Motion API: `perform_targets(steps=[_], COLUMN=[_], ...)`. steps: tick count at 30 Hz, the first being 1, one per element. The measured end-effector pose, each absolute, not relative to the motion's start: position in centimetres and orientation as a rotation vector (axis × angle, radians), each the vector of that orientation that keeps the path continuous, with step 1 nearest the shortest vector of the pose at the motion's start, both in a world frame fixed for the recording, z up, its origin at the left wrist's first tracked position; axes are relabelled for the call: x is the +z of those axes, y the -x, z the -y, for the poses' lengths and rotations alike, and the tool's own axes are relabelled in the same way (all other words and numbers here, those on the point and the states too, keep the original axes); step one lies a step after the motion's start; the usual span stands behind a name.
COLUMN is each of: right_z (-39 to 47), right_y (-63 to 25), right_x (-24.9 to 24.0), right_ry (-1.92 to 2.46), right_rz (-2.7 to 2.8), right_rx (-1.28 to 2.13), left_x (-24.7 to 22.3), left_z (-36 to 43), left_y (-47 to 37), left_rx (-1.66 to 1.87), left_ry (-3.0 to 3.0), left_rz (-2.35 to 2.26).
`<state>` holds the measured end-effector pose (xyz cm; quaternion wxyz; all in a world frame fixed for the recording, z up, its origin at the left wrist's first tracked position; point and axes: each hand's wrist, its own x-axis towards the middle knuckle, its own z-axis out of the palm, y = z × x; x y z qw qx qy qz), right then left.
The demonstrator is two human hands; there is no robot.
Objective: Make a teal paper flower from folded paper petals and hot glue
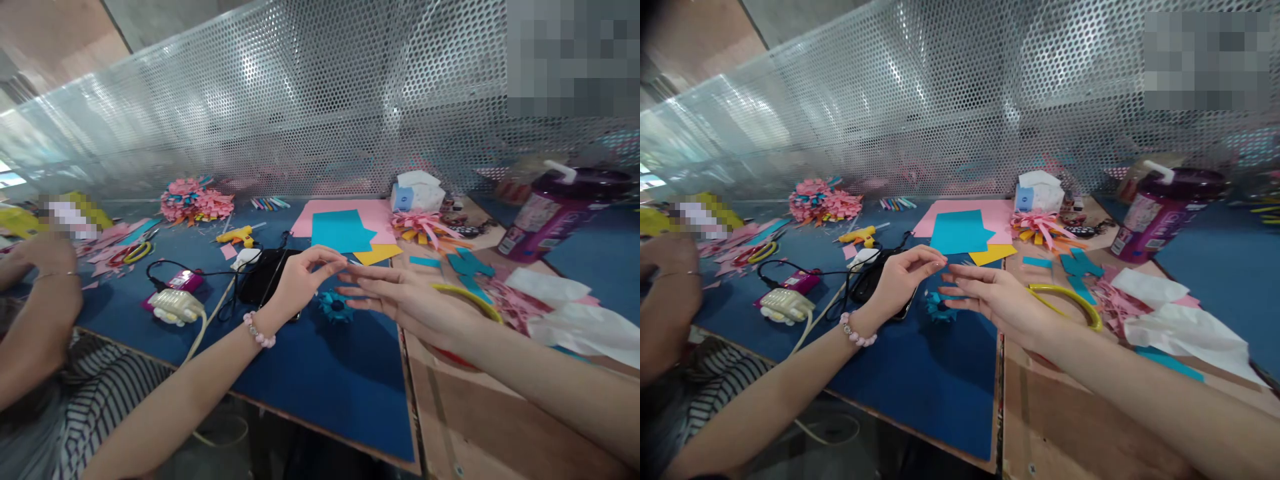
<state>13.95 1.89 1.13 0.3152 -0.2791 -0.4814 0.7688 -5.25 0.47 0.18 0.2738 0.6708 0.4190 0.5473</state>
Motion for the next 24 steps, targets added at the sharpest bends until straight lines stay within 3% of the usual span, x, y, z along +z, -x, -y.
perform_targets(steps=[2, 7, 12, 15, 24], right_z=[-2.0, -1.8, -1.7, -1.9, -1.1], right_y=[-13.9, -13.7, -13.7, -13.5, -13.1], right_x=[0.7, -0.8, -1.5, -1.4, -0.9], right_ry=[0.772, 0.874, 0.798, 0.809, 0.743], right_rz=[1.442, 1.941, 2.027, 2.033, 1.977], right_rx=[1.856, 1.014, 0.65, 0.558, 0.694], left_x=[0.2, 0.1, 0.1, 0.4, 0.8], left_z=[-0.5, -0.5, -0.1, 0.3, 0.5], left_y=[5.2, 4.9, 4.5, 4.2, 3.8], left_rx=[1.47, 1.475, 1.399, 1.344, 1.337], left_ry=[-1.695, -1.338, -1.139, -1.116, -1.123], left_rz=[-1.15, -1.105, -0.961, -0.93, -0.946])
